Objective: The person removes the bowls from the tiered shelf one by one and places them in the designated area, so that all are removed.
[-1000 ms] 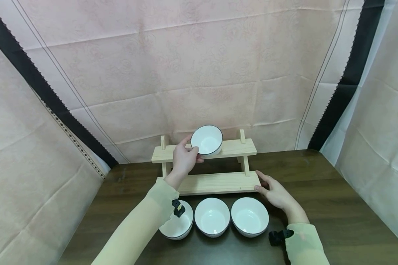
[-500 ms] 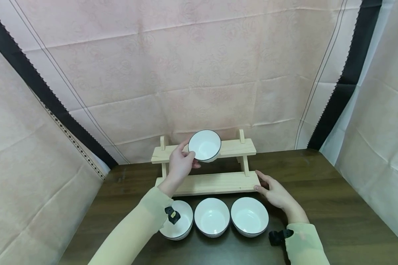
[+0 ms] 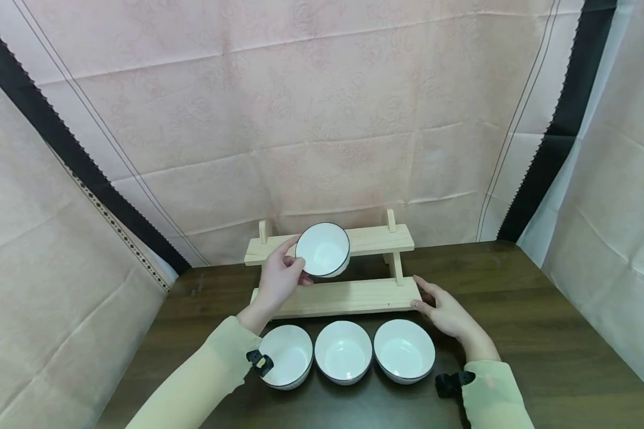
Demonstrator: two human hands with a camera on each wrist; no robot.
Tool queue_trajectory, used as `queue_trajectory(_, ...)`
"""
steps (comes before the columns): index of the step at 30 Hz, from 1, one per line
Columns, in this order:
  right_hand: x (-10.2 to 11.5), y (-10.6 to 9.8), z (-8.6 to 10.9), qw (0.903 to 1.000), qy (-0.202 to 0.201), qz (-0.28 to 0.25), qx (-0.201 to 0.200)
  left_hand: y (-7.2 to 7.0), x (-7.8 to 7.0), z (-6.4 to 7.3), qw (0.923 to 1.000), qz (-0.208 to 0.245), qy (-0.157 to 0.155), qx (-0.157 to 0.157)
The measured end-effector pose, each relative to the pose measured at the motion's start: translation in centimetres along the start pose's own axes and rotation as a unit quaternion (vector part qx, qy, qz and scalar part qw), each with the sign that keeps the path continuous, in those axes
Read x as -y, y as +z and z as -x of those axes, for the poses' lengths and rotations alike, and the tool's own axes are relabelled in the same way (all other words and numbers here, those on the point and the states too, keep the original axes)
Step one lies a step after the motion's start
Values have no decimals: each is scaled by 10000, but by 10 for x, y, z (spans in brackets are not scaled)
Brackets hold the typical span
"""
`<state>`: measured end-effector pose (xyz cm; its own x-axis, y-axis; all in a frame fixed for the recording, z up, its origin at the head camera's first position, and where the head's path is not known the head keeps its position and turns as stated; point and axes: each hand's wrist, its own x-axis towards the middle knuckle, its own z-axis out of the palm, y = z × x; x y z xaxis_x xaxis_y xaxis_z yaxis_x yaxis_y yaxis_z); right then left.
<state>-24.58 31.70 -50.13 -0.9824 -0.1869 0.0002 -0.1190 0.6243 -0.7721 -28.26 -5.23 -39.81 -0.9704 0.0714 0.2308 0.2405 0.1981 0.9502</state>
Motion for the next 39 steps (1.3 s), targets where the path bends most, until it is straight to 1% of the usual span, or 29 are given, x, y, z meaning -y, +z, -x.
queue_trajectory(3,0,0,1,10000,38,-11,1,-8,2,3,10000,-41,50,69)
queue_trajectory(6,1,-1,1,10000,39,12,-22,-17,3,7,9999,-89,112,67)
queue_trajectory(10,0,-2,0,10000,19,38,-41,-30,6,13,9998,-190,70,42)
queue_trajectory(12,-1,-2,1,10000,27,46,-53,-36,9,16,9996,-275,37,55)
queue_trajectory(17,-2,-2,2,9999,47,-6,-90,-49,17,23,9984,-537,80,150)
queue_trajectory(21,-3,-1,2,9999,55,-27,-88,-62,25,31,9969,-725,96,273)
queue_trajectory(25,-3,1,1,9999,51,-43,-97,-78,34,41,9945,-969,63,380)
queue_trajectory(28,-3,1,0,9999,49,-41,-92,-91,38,50,9934,-1065,-78,425)
queue_trajectory(31,-2,2,-1,9999,63,-14,-91,-105,39,58,9930,-1075,-199,457)
queue_trajectory(39,-2,1,-1,9999,94,29,-86,-145,46,78,9883,-1449,-327,343)
